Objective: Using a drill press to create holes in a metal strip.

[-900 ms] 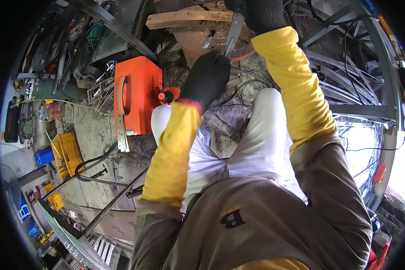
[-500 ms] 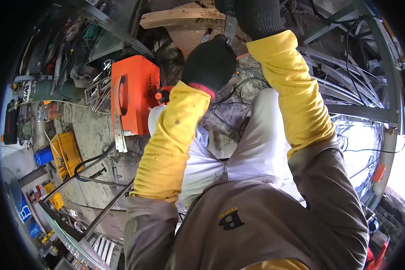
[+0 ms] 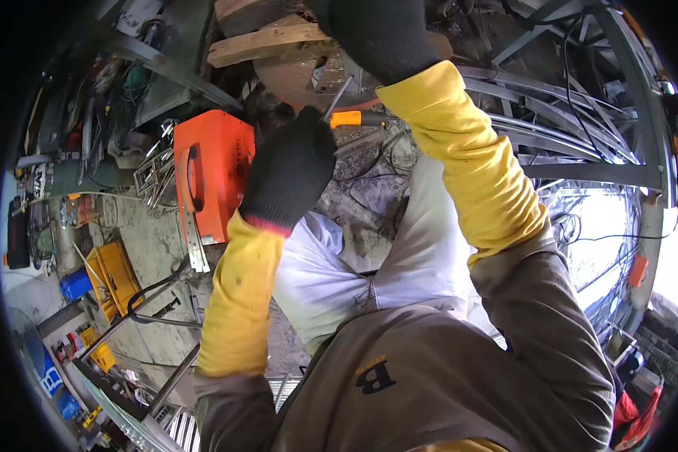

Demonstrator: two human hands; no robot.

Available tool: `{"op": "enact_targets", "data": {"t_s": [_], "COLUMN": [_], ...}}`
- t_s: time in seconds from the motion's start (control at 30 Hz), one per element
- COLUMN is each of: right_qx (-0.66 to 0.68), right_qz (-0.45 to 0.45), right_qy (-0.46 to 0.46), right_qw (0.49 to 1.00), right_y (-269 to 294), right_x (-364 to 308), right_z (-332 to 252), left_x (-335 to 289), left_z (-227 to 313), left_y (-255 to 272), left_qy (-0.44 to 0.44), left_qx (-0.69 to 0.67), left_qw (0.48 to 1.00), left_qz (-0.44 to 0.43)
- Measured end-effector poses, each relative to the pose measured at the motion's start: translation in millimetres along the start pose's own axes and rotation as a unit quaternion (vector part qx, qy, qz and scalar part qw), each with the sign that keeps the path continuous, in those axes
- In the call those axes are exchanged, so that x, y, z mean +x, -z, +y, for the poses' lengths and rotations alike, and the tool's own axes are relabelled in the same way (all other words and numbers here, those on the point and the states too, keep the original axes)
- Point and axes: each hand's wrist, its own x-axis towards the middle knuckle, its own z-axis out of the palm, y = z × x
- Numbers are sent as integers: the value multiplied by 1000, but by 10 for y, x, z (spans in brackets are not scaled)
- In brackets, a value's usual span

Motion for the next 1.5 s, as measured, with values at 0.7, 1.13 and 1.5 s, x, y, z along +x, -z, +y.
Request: {"op": "enact_targets", "data": {"t_s": [0.7, 1.13, 1.5], "right_qx": [75, 131, -296], "right_qz": [-11, 13, -12], "right_qy": [-41, -101, 296], "right_qw": [996, 986, 908], "right_y": [88, 78, 318], "right_x": [136, 139, 217], "right_z": [92, -73, 245], "left_x": [-161, 112, 157], "left_z": [172, 112, 115], "left_y": [212, 83, -47], "left_qy": [418, 144, 181], "left_qx": [-778, -115, -361], "left_qw": [453, 981, 912], "left_qz": [-124, -58, -65]}}
